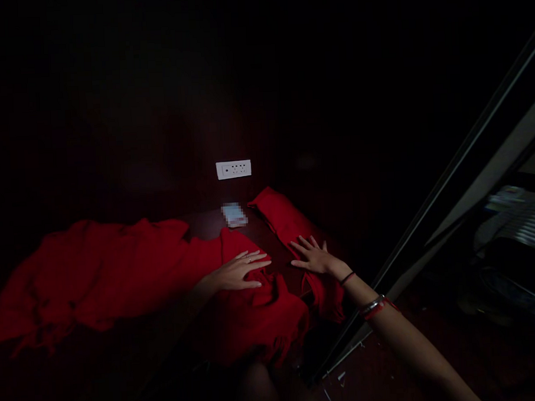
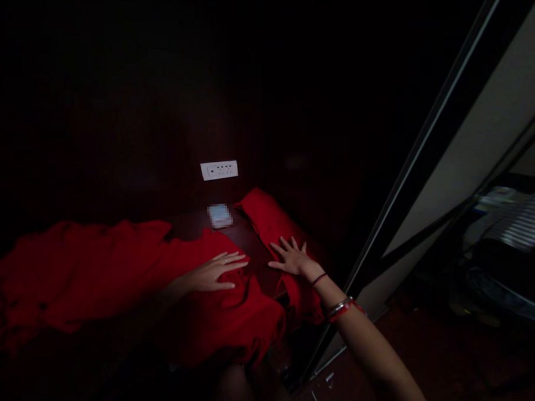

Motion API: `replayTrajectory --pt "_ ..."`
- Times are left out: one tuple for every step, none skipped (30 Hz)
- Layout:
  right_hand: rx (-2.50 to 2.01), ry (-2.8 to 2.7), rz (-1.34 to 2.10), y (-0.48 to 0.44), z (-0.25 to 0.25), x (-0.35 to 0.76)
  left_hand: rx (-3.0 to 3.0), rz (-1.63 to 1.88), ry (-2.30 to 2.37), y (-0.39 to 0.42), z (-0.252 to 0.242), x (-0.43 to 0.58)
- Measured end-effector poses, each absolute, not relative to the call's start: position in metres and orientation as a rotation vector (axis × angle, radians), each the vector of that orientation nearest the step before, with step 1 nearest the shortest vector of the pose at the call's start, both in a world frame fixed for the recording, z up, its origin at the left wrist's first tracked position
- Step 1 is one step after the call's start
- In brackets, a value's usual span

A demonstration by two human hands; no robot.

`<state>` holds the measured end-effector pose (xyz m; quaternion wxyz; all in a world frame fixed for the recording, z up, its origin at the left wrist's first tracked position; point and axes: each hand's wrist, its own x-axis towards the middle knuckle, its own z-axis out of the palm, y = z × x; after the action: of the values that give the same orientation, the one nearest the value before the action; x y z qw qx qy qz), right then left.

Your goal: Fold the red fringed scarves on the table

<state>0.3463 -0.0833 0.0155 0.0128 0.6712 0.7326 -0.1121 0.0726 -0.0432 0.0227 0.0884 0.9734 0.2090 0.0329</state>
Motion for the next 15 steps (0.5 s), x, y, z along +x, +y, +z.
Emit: replayTrajectory --pt "2.105 2.348 -0.317 -0.085 0.017 0.337 2.895 0.138 0.680 -0.042 0.025 0.071" --pt "2.107 2.424 -0.302 -0.087 0.019 0.326 2.894 0.180 0.753 -0.041 0.027 0.067" --pt "2.099 2.505 -0.321 -0.088 0.021 0.315 2.893 0.230 0.850 -0.038 0.028 0.060" --pt "2.079 2.590 -0.380 -0.089 0.023 0.304 2.890 0.284 0.970 -0.035 0.028 0.050" --pt "2.040 2.681 -0.473 -0.090 0.025 0.292 2.882 0.336 1.120 -0.032 0.028 0.038" --pt "1.983 2.762 -0.578 -0.090 0.026 0.280 2.861 0.380 1.297 -0.029 0.026 0.024" --pt "1.915 2.818 -0.676 -0.089 0.026 0.268 2.821 0.410 1.493 -0.027 0.023 0.009" --pt "1.860 2.837 -0.742 -0.088 0.026 0.256 2.763 0.414 1.686 -0.025 0.019 -0.007" --pt "1.823 2.830 -0.761 -0.087 0.025 0.244 2.695 0.393 1.845 -0.025 0.015 -0.022" --pt "1.795 2.814 -0.740 -0.084 0.024 0.234 2.629 0.366 1.958 -0.025 0.009 -0.037" --pt "1.770 2.800 -0.701 -0.081 0.024 0.226 2.577 0.338 2.018 -0.027 0.004 -0.050" --pt "1.749 2.794 -0.666 -0.077 0.025 0.220 2.545 0.314 2.026 -0.030 -0.001 -0.062" --pt "1.722 2.796 -0.652 -0.072 0.028 0.218 2.534 0.294 1.997 -0.033 -0.007 -0.071" --pt "1.689 2.801 -0.664 -0.066 0.032 0.219 2.533 0.276 1.951 -0.036 -0.011 -0.079" --pt "1.663 2.806 -0.698 -0.060 0.039 0.223 2.534 0.261 1.908 -0.040 -0.015 -0.085"
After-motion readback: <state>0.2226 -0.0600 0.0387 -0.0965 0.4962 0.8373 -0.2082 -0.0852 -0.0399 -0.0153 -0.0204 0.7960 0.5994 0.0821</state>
